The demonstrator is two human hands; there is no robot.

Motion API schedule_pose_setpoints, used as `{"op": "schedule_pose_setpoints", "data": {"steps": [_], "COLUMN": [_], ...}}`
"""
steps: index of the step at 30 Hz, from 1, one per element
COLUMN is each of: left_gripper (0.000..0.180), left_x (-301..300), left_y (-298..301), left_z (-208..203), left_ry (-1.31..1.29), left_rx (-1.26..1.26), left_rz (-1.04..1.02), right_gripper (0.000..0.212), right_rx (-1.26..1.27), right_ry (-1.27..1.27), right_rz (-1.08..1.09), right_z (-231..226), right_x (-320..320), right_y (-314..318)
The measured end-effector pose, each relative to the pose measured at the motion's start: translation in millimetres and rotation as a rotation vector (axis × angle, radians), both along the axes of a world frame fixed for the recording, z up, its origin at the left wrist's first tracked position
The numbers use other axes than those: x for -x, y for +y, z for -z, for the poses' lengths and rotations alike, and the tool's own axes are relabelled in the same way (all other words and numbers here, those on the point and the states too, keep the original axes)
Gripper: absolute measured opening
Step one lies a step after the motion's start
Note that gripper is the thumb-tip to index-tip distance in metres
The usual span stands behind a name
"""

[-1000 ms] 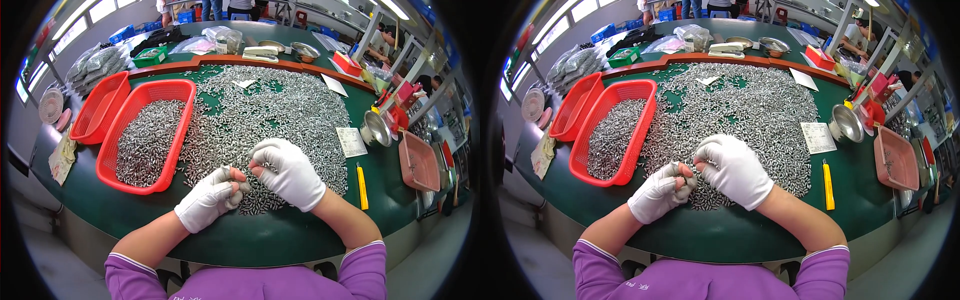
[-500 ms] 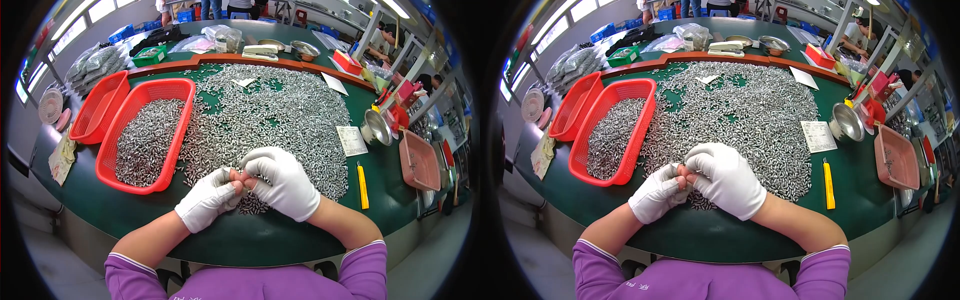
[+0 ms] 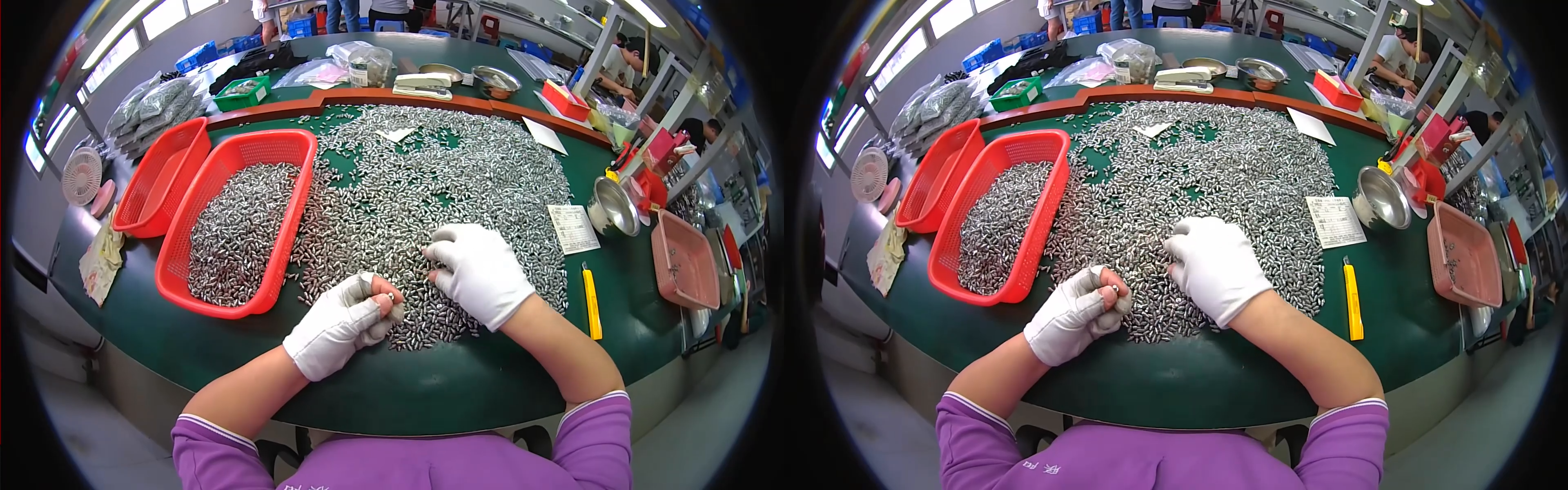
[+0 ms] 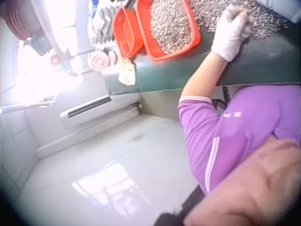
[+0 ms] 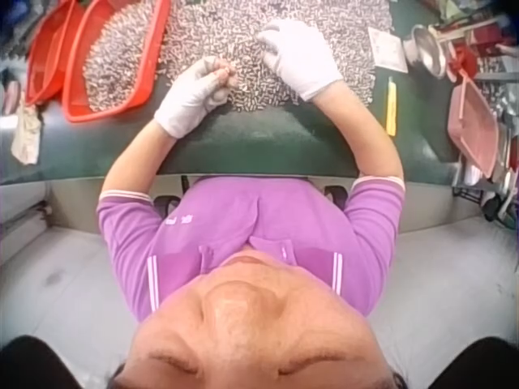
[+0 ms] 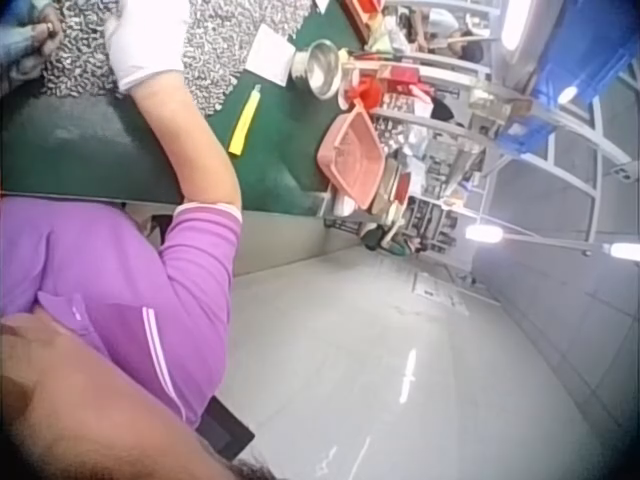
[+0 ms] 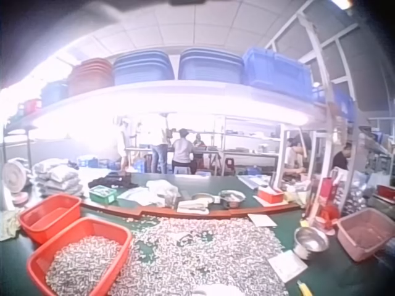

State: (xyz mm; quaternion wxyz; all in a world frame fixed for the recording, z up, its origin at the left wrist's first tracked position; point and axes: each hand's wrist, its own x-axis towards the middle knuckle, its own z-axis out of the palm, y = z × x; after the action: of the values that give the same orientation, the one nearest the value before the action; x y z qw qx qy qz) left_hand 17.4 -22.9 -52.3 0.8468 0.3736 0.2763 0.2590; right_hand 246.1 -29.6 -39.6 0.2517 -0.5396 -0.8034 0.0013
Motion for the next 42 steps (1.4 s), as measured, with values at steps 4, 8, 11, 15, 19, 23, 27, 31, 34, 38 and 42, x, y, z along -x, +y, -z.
{"op": "schedule_pose_setpoints", "data": {"steps": [4, 8, 11, 15, 19, 23, 27, 31, 34, 38, 42], "left_gripper": [0.013, 0.012, 0.013, 0.015, 0.017, 0.018, 0.017, 0.017, 0.019, 0.022, 0.022], "left_x": [-1, 0, 0, 2, -1, -2, 0, 0, -1, -2, 0], "left_y": [0, 1, 0, 1, 2, 2, 3, 3, 1, -1, 2], "left_z": [1, 1, 1, 3, 1, 1, 4, 6, -1, -2, 6], "left_ry": [-0.008, -0.023, -0.025, -0.026, -0.038, -0.063, -0.095, -0.131, -0.084, -0.095, -0.077], "left_rx": [-0.013, -0.015, -0.002, 0.023, 0.039, 0.032, 0.042, 0.082, 0.115, 0.076, 0.057], "left_rz": [0.008, 0.021, 0.01, -0.013, -0.001, -0.017, -0.008, 0.026, 0.007, 0.026, 0.032], "right_gripper": [0.012, 0.011, 0.011, 0.014, 0.014, 0.01, 0.009, 0.014, 0.016, 0.013, 0.017], "right_rx": [0.08, 0.055, 0.034, 0.102, 0.203, 0.159, 0.013, 0.035, 0.112, 0.103, -0.062], "right_ry": [-0.099, -0.128, -0.139, -0.189, -0.174, -0.169, -0.043, 0.3, 0.476, 0.497, 0.372], "right_rz": [-0.019, 0.005, 0.03, 0.064, 0.03, 0.013, -0.054, -0.209, -0.335, -0.396, -0.318], "right_z": [9, 11, 5, -10, -6, 2, 0, -10, -14, -13, -13], "right_x": [-2, 0, -1, -4, -10, -8, -4, 5, 12, 20, 23], "right_y": [5, 6, 3, -2, -1, 5, 6, 1, -4, -8, -10]}}
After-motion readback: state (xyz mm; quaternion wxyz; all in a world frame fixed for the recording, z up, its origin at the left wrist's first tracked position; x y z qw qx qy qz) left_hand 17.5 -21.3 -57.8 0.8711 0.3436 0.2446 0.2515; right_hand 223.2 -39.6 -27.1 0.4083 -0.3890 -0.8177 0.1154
